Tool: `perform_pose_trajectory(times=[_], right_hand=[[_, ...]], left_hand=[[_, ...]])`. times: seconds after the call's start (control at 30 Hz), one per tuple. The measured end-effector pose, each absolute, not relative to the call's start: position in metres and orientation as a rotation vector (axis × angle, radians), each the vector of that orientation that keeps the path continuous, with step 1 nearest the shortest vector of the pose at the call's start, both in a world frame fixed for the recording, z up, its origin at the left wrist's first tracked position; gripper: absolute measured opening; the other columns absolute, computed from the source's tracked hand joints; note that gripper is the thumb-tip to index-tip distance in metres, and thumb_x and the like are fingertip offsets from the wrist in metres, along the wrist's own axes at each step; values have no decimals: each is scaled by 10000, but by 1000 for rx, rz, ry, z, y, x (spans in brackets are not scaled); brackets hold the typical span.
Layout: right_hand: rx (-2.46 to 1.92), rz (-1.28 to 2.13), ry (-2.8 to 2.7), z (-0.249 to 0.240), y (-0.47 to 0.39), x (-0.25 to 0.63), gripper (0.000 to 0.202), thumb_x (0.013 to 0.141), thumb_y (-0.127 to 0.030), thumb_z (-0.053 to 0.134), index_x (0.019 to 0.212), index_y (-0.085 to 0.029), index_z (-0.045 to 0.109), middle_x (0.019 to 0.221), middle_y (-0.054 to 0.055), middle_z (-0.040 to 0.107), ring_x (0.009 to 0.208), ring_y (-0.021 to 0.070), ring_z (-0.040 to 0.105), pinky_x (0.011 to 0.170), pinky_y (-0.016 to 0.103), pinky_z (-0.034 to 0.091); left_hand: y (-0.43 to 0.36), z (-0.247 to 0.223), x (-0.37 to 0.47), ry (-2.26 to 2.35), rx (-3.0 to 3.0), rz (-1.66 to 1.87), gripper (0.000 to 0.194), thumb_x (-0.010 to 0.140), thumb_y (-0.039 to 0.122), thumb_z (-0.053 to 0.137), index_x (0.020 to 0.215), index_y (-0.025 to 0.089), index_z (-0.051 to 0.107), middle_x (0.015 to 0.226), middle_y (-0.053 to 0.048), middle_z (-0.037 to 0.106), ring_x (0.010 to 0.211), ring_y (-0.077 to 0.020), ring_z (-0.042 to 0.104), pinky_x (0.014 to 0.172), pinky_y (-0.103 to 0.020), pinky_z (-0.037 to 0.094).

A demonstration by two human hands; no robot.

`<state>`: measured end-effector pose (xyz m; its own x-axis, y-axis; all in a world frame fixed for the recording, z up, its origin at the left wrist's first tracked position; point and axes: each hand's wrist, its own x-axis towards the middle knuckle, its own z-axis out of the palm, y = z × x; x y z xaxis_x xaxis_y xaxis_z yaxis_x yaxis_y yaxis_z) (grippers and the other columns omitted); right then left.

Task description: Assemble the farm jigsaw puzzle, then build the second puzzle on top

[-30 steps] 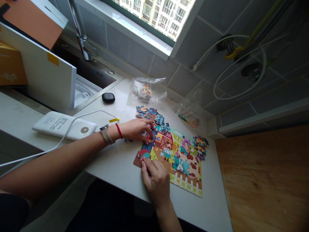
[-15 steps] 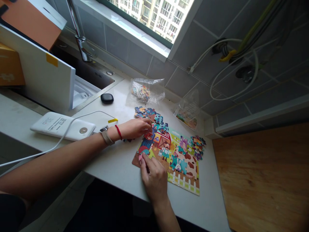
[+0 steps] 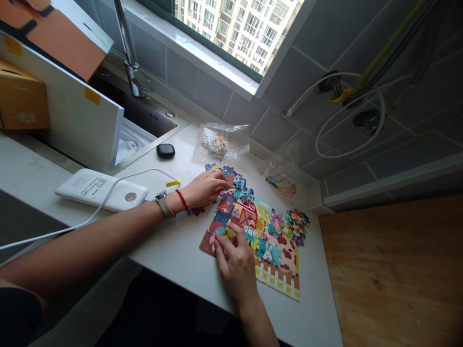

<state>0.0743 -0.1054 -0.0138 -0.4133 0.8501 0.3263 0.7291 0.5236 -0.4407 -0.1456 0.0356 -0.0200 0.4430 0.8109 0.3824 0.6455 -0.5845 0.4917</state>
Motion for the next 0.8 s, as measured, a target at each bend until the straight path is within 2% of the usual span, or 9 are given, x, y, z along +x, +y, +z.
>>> perform_pose_trajectory(times=[0.1,0.27,0.47,0.57,0.63,0.8], right_hand=[[-1212,309,-2312,-16,-99,80,249,1005,-191,615,1176,-235,791,1325,127,699,1154,265,705,991,402,609],[-1157,353,-2322,-17,-93,82,280,986,-162,627,1202,-231,792,1314,130,735,1131,257,729,990,409,625],[-1146,401,-2318,-16,-87,81,284,979,-155,633,1197,-234,795,1324,131,740,1137,276,734,1010,465,623],[-1108,422,-2217,-16,-89,85,318,979,-144,611,1233,-236,778,1326,142,732,1174,277,728,997,448,631],[-1118,455,-2093,-16,-91,88,316,977,-131,588,1209,-232,778,1258,137,745,1130,259,743,944,405,647],[-1136,530,-1944,-15,-97,89,247,983,-137,580,1110,-215,776,946,73,760,856,199,750,768,312,639]], left_hand=[[35,-22,-145,1295,2445,848,227,981,154,581,1058,218,785,1164,-108,714,1094,-270,628,967,-447,524],[35,-20,-142,1279,2454,830,330,889,23,569,1072,204,775,1161,-97,725,1095,-258,632,997,-427,511],[33,-19,-140,1254,2457,850,272,933,82,567,1066,195,776,1129,-107,729,1080,-266,640,1000,-435,516],[33,-17,-140,1232,2458,866,277,940,77,557,1064,194,776,1120,-107,734,1073,-261,648,1014,-437,513],[32,-16,-140,1219,2460,871,301,930,57,548,1079,192,772,1118,-103,737,1064,-257,646,1011,-433,514],[34,-16,-141,1277,2447,892,375,862,3,538,1091,202,757,1095,-85,736,1072,-258,626,1003,-426,515]])
